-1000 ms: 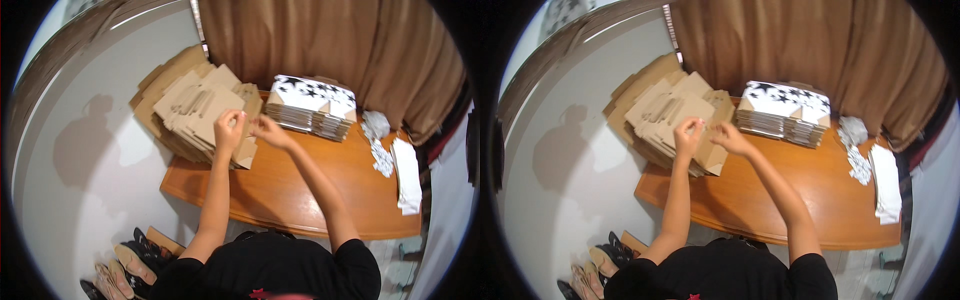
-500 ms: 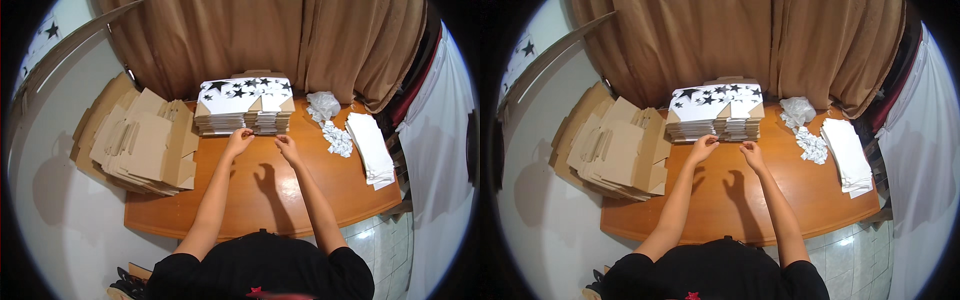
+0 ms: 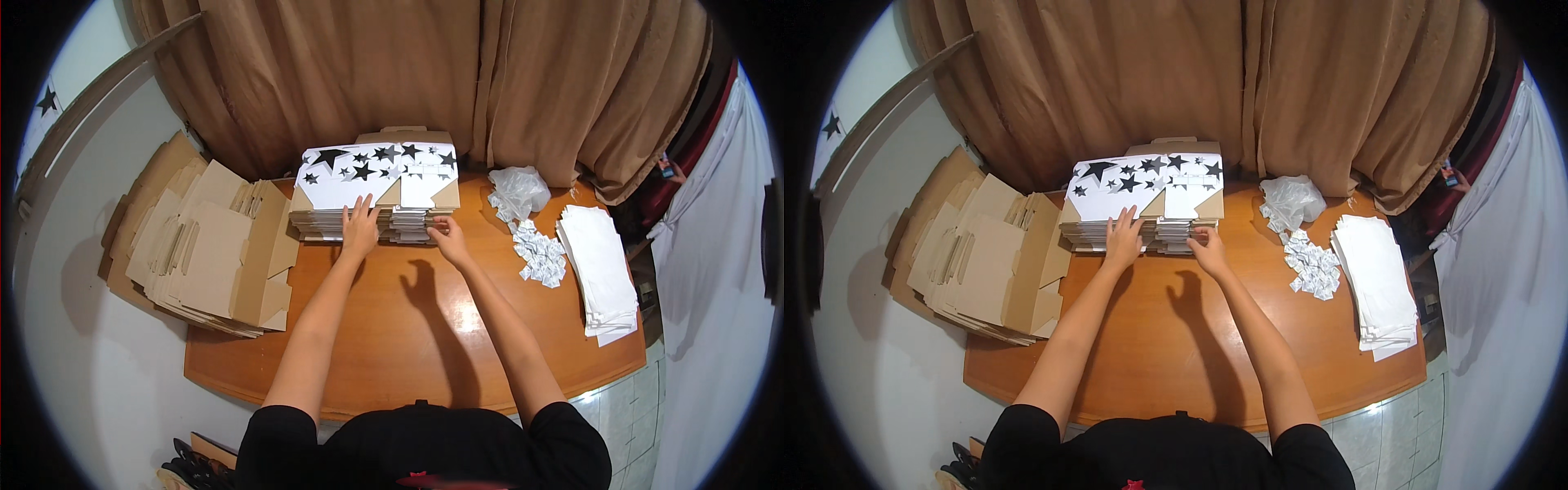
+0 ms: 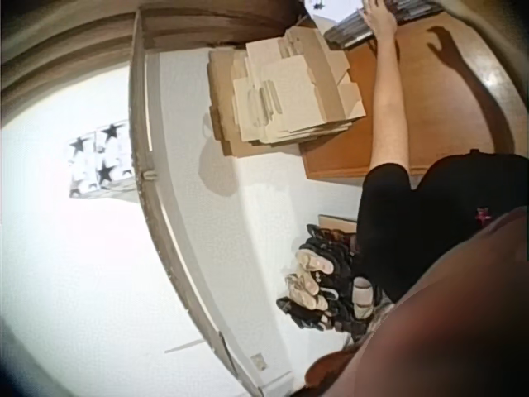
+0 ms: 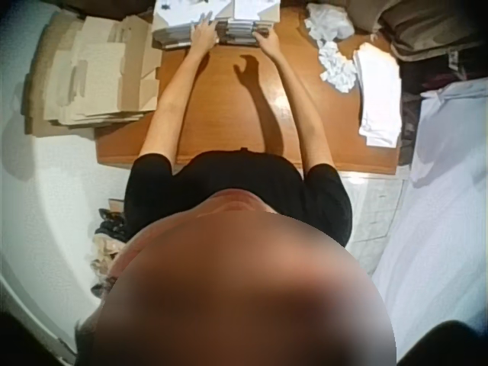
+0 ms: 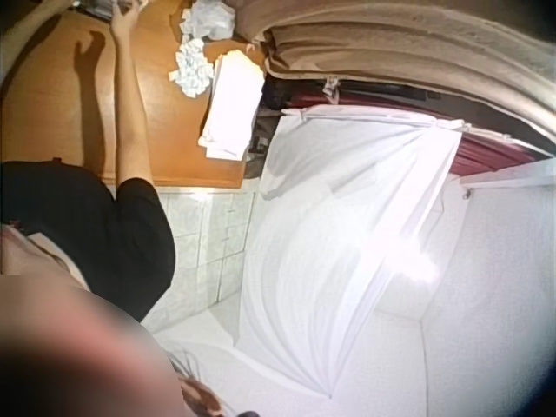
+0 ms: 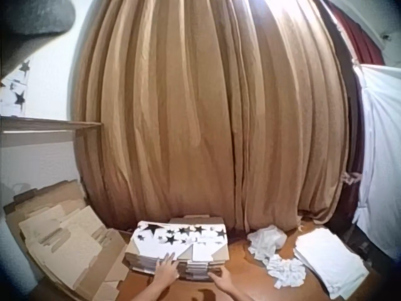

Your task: Folding a cardboard shoe box and packing a pair of shoes into it with tissue paper.

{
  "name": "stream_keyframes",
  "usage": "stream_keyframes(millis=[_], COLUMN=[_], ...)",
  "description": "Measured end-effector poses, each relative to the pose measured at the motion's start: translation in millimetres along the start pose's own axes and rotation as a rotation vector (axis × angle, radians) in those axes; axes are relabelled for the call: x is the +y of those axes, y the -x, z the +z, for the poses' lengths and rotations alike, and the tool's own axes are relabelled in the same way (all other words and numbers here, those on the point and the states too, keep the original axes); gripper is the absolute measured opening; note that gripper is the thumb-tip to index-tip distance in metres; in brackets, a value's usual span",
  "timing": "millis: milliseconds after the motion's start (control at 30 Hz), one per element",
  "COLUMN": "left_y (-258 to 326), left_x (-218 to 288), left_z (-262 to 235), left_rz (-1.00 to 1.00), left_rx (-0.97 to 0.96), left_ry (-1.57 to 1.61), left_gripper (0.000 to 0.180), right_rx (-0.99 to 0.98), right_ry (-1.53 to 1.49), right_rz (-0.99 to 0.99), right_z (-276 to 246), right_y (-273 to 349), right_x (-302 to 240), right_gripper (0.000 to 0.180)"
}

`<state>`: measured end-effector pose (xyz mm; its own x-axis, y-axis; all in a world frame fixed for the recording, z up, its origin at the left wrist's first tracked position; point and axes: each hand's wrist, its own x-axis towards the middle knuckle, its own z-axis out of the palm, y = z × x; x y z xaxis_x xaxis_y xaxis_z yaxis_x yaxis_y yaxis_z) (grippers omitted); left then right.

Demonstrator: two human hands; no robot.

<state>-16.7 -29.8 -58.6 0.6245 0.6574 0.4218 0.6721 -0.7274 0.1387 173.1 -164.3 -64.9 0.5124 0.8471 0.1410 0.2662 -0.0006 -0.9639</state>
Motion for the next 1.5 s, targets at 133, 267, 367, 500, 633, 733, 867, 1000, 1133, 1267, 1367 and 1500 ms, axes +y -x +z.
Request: stream_keyframes(millis=[133,267,367,500,633,733,867,1000,1133,1267,1367,1500], left_y=[-11,-25,-38,-56,-68,-70,-69,-64,-55,-33,-14,17], left_x=[-13,-22,-20,-17,1,26,63,89,119,146,160,169], left_z=[-2,-7,-17,-41,-85,-113,-145,-169,-192,-216,-232,-253], left_rz=[0.173,0.321,0.327,0.323,0.455,0.475,0.545,0.571,0.612,0.545,0.504,0.511], left_rx=[0.144,0.297,0.365,0.359,0.541,0.652,0.726,0.737,0.756,0.726,0.646,0.598], left_ry=[-0.028,-0.047,0.059,0.055,0.039,0.026,0.02,0.033,0.066,0.17,0.233,0.342], left_gripper=[0.031,0.025,0.021,0.015,0.012,0.012,0.012,0.008,0.008,0.015,0.015,0.013], right_rx=[-0.017,-0.001,0.028,0.054,0.259,0.395,0.437,0.365,0.106,0.05,0.093,0.376], right_ry=[-0.045,-0.076,-0.114,-0.171,0.084,0.107,0.044,-0.044,-0.231,-0.435,-0.451,-0.337], right_rz=[0.022,-0.027,-0.064,-0.031,-0.109,-0.157,-0.11,0.071,0.114,0.117,0.094,0.092], right_z=[-3,-1,-2,-9,-16,-25,-26,-12,3,13,21,36], right_y=[-2,-4,-4,-1,8,21,41,73,97,116,129,156], right_x=[5,10,15,15,1,-17,-16,-13,-5,-29,-39,-30], right_gripper=[0.033,0.033,0.032,0.035,0.057,0.074,0.088,0.093,0.094,0.085,0.073,0.05])
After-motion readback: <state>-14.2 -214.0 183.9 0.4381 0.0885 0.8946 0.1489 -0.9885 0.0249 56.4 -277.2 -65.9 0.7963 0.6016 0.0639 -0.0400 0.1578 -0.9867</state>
